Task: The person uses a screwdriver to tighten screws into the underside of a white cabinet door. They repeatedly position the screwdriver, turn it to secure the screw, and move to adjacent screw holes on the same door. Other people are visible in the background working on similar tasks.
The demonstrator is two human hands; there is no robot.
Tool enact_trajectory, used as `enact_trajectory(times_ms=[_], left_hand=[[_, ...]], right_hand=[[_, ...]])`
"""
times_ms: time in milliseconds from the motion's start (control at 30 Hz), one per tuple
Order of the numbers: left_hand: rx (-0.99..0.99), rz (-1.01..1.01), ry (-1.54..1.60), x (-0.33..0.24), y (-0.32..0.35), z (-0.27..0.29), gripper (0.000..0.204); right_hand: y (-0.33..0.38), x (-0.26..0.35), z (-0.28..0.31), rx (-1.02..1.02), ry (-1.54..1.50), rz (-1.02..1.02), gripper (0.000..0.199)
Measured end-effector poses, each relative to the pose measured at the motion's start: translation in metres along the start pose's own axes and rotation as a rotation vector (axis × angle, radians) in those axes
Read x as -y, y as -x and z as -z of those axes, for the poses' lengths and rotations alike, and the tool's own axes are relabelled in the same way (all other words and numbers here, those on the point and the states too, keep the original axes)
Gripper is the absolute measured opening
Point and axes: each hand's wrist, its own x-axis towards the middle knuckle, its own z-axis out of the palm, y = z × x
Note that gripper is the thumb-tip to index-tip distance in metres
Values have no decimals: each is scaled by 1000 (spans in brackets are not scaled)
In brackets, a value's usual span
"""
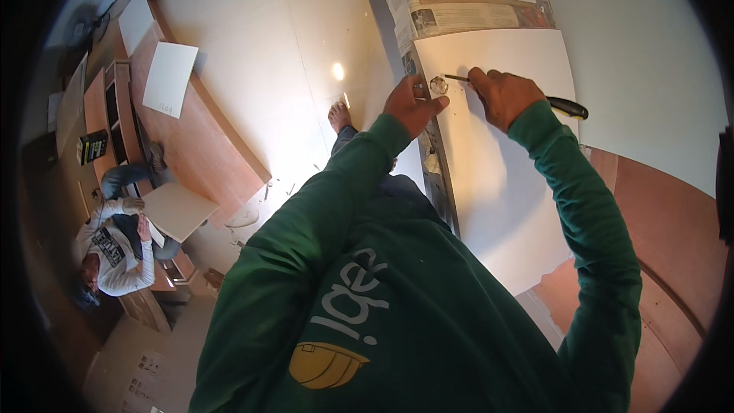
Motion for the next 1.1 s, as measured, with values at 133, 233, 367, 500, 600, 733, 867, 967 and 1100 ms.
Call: enact_trajectory(times_ms=[133,233,367,500,600,733,867,967,1100], left_hand=[[2,69,109,-7,3,-3,71],[32,38,53,-7,5,-3,66],[-27,-45,48,0,7,-5,62],[-53,-60,34,1,8,-8,61],[-64,-88,7,2,9,-7,58],[-49,-130,-60,-3,12,-10,51],[-101,-126,-48,-6,11,-13,47],[-149,-152,8,0,8,-16,43],[-187,-120,92,26,-12,-28,38]], right_hand=[[-21,-4,9,114,141,63,24],[-23,-3,7,127,178,93,27],[-28,4,9,132,230,110,29],[-25,-2,-5,44,258,128,28],[-26,6,-6,136,223,43,25],[-31,7,-5,216,146,6,22],[-28,4,-12,221,70,-10,22],[-13,3,-9,178,25,-56,25],[-2,5,1,206,-14,-143,28]])
